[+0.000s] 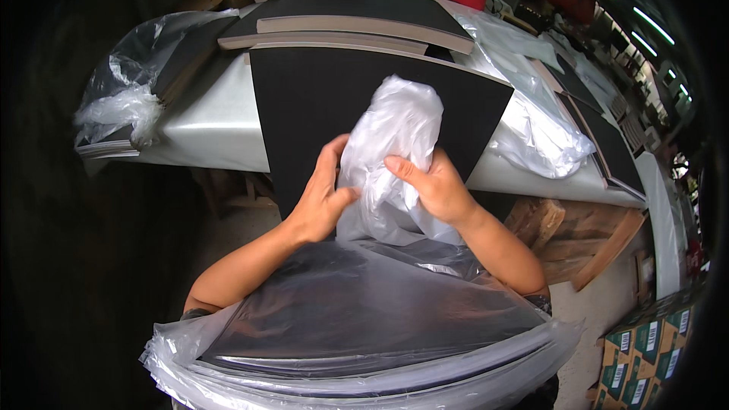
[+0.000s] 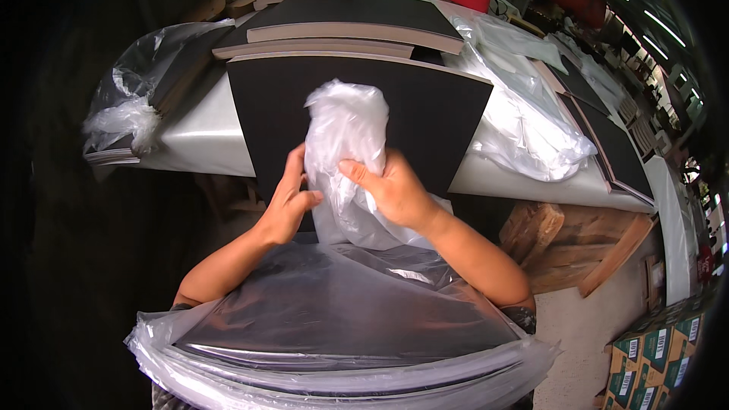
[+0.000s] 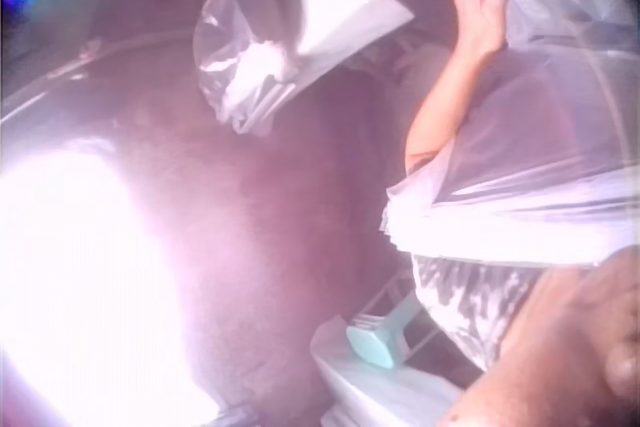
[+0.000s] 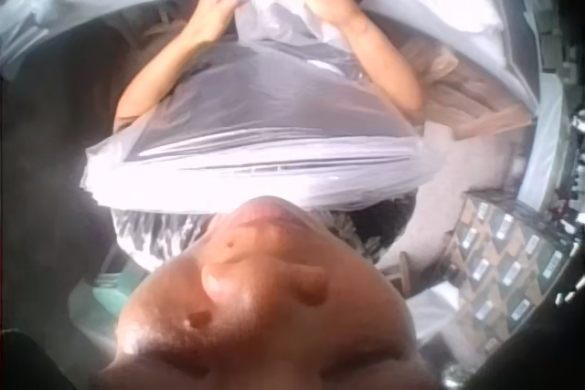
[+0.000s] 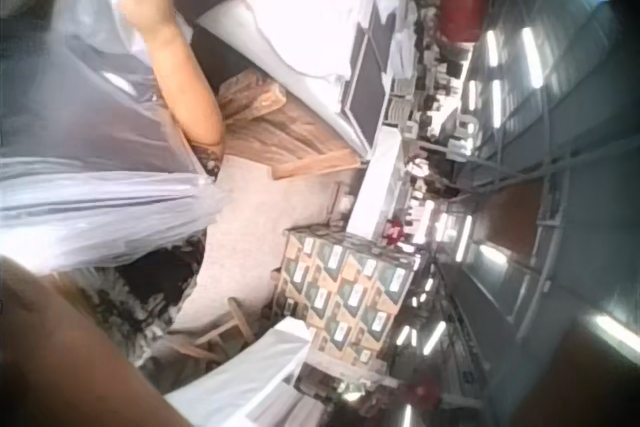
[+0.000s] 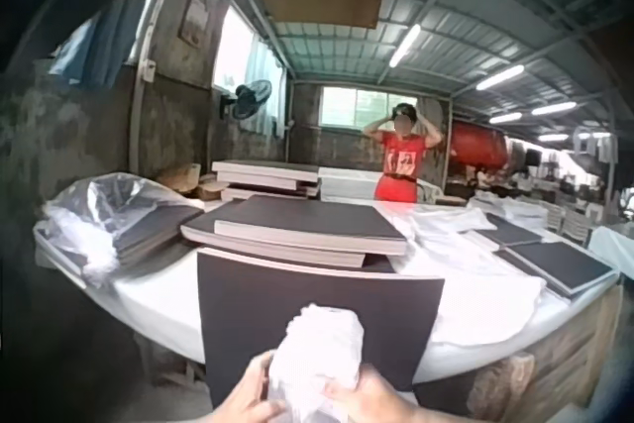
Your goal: The person places flat boards into plastic sleeves and then into a larger plastic bag by hand. They pick up boards from a stack, insert them into individual sleeves, and place the sleeved boards into the bag.
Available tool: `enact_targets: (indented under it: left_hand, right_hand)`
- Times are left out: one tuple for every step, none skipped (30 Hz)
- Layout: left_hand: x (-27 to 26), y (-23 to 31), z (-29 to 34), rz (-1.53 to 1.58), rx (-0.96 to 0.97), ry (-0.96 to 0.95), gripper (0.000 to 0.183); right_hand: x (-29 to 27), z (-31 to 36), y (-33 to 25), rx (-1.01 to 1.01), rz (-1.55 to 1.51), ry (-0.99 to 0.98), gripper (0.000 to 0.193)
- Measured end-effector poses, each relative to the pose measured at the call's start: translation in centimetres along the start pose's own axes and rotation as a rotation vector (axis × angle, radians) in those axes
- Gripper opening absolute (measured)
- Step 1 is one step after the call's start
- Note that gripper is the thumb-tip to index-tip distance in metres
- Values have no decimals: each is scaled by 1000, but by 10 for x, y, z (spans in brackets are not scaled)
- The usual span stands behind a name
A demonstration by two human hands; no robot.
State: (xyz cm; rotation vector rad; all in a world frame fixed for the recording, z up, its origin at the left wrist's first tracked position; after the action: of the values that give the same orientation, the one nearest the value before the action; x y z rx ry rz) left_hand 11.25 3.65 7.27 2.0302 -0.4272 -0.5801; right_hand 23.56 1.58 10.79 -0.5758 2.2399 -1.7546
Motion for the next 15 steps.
enact_targets:
  left_hand:
    - [4,27,-1,-150,123,28,49]
    - [6,23,-1,-262,21,-14,45]
    - [9,19,-3,-386,-72,-68,41]
    - [11,15,-2,-511,-163,-127,37]
    - [2,-1,-4,-796,-379,-255,27]
    - [-6,-4,-4,-914,-92,-93,10]
    - [-13,-9,-3,-869,-161,-180,24]
    - [-13,-2,-3,-513,-81,-130,35]
    - [-13,9,-2,-156,-3,-78,47]
    - [2,27,-1,-24,47,-96,56]
    - [17,40,3,115,90,-115,65]
    - [28,25,8,-99,-34,-216,75]
    - [24,2,11,-321,-180,-175,54]
    - [20,-15,7,-525,-259,-214,40]
    - [12,-31,4,-729,-338,-254,26]
  right_hand:
    - [2,1,-3,-31,63,8,22]
    - [8,4,-6,-62,126,16,22]
    - [12,7,-9,-93,190,23,21]
    - [10,10,-12,-143,168,79,20]
    - [7,14,-22,-134,224,162,19]
    - [1,17,-23,-160,134,215,20]
    - [-7,19,-23,-190,43,276,21]
    - [-7,20,-20,-176,-60,293,21]
    - [-6,21,-12,-160,-42,318,21]
    - [-4,22,0,-141,-30,343,21]
    - [-2,26,11,-115,-20,374,21]
    - [3,28,20,-96,-121,341,21]
    - [1,32,21,-109,-165,366,21]
    - [-4,36,21,-125,-207,386,21]
    - [-9,39,21,-141,-249,405,20]
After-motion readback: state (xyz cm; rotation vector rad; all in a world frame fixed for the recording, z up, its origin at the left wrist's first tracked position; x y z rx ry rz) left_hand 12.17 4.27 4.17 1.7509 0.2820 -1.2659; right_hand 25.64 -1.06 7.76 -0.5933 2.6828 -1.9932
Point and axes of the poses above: each hand's wrist, its own z-axis away from the middle knuckle, its own x-axis out of the palm, y = z × x, the point moved 8 cm from there along -z, towards the middle knuckle, and after that the axes turned 10 degrees about -y, right-handed, at the moved point
